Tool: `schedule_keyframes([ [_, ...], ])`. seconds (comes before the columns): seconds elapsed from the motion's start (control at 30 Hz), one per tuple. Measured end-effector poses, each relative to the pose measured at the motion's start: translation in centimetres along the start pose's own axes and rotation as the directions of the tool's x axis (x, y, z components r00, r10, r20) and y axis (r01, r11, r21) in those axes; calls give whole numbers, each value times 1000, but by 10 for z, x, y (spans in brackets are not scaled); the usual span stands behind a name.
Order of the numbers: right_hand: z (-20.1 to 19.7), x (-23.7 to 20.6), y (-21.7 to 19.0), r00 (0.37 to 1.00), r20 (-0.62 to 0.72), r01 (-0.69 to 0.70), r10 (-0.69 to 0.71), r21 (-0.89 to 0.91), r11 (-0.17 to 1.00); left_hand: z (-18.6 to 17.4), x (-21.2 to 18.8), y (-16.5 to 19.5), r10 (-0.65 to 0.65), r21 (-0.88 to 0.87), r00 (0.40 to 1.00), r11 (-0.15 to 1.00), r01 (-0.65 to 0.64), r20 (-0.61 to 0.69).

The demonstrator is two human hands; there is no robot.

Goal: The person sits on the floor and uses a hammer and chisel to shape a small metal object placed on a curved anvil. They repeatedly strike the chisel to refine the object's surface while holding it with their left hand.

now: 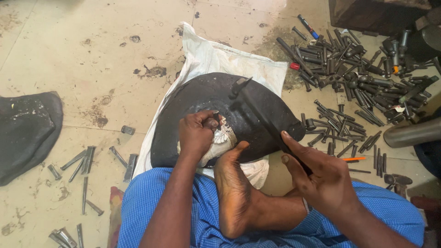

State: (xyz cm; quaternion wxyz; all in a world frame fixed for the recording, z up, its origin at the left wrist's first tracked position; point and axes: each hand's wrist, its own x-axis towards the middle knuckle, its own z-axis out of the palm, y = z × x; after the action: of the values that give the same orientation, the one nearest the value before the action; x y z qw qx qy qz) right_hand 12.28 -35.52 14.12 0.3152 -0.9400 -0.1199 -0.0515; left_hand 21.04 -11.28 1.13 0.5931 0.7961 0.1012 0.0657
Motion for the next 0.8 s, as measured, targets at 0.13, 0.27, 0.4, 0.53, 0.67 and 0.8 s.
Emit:
schedule_keyframes([
  [0.13, -6, 7, -6, 999, 9, 50, -50, -77, 996, 0, 1, 1, 10, -15, 1000, 1000, -10, 4],
  [0.27, -13, 14, -9, 999, 37, 28, -24, -133, 991, -1, 0, 2, -7, 1, 1000, 1000, 7, 15],
  [0.4, -21, 17, -12, 987, -24, 153, -158, -135, 979, -2, -1, 3, -3, 27, 1000, 1000, 3, 8],
  [0.53, -15, 24, -15, 987, -19, 159, -161, -61, 985, -2, -2, 4, 46, 7, 999, 999, -46, 1],
  [0.67, -6, 32, -14, 949, 196, 272, -245, -128, 954, -2, -2, 3, 107, 67, 994, 992, -106, 2],
  [0.8, -10, 26, -11, 984, -2, 174, -176, -139, 975, -1, -3, 2, 73, 31, 997, 997, -72, -14],
])
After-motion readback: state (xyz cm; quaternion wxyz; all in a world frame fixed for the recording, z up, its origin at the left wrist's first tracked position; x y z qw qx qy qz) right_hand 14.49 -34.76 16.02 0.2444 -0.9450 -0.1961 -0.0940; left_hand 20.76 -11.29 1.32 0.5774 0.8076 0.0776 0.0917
